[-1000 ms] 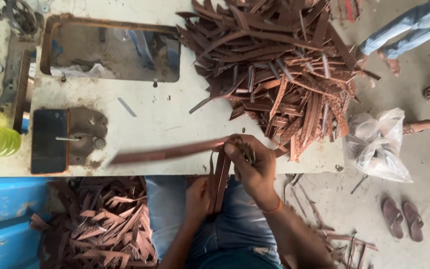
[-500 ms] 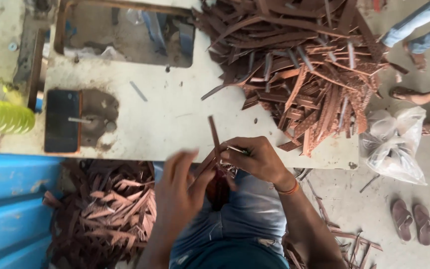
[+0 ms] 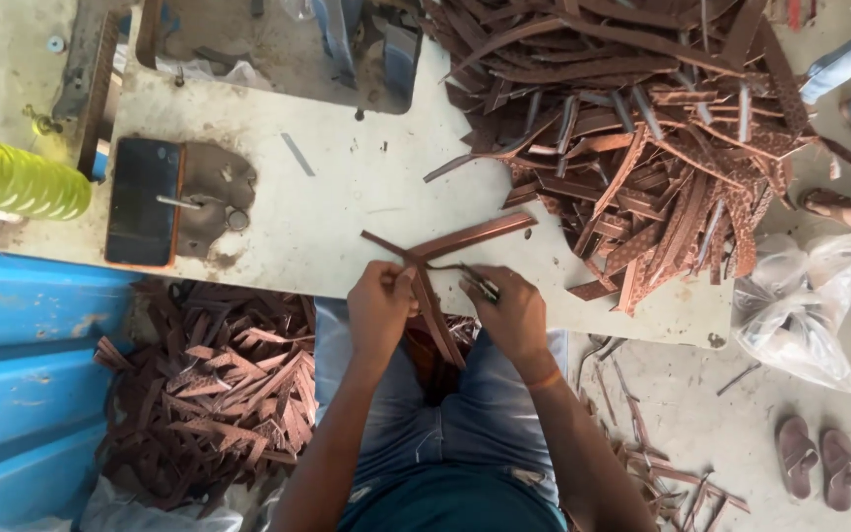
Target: Trimming and cutting leather straps for shoe manufacturing using a handheld blade.
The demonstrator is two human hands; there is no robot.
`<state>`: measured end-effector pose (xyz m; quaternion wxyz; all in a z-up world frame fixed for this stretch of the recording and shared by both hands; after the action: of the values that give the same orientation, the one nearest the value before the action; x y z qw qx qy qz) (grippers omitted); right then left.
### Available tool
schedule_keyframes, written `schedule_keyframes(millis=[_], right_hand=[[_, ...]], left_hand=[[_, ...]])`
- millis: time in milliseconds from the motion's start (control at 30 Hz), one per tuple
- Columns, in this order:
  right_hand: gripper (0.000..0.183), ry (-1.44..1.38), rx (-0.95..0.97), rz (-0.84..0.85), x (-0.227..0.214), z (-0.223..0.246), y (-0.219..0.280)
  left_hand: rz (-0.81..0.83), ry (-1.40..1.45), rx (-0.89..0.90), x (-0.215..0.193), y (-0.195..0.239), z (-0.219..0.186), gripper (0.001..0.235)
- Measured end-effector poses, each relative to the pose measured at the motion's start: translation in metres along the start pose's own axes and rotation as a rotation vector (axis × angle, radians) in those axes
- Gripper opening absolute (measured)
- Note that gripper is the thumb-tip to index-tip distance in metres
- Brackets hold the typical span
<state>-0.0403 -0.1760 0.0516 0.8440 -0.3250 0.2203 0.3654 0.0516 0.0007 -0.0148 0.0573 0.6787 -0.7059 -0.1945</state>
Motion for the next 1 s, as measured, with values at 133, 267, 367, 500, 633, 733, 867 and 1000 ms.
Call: schedule_keyframes(millis=[133, 267, 367, 500, 633, 733, 867, 1000], right_hand=[[0.035, 0.099, -0.064, -0.053, 0.010, 0.008, -0.011], [0.025, 0.240, -0.077, 0.009, 0.021, 0.001, -0.019], [0.025, 0.175, -0.193, -0.043, 0.022, 0.003, -0.022], [0.037, 0.018, -0.381, -0.026, 0.000, 0.071, -0.028], [0.040, -0.114, -0.180, -0.082, 0.003, 0.040, -0.012], [0.044, -0.114, 0.161, 0.016, -0.006, 0.036, -0.004], [0.039, -0.147, 0.097, 0.053, -0.016, 0.037, 0.007], [0.039, -0.182, 0.030, -0.012, -0.020, 0.027, 0.016]], left_hand=[[-0.231, -0.563, 0.902, 0.003, 0.009, -0.028, 0.027], [0.111, -0.669, 0.997, 0.011, 0.001, -0.030, 0.031], [0.143, -0.681, 0.980, 0.020, -0.010, -0.009, 0.032], [0.011, -0.662, 1.051, 0.023, 0.013, -0.033, 0.025], [-0.056, -0.393, 0.730, 0.015, 0.013, -0.056, 0.021], [-0.028, -0.270, 0.426, 0.010, 0.008, -0.057, 0.016], [-0.128, -0.538, 0.920, 0.017, 0.020, -0.067, 0.012], [-0.160, -0.597, 1.146, 0.031, 0.015, -0.046, 0.011]])
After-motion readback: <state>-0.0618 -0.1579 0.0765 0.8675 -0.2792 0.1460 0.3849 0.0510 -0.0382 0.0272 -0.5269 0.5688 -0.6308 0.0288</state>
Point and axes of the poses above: each hand's wrist, its own y-axis away from the middle knuckle, its own x-axis out of the palm, z = x × y, the point moved 5 cm from there along -y, towards the middle knuckle, and after that the axes turned 13 degrees about -z, right-handed, at the moved point
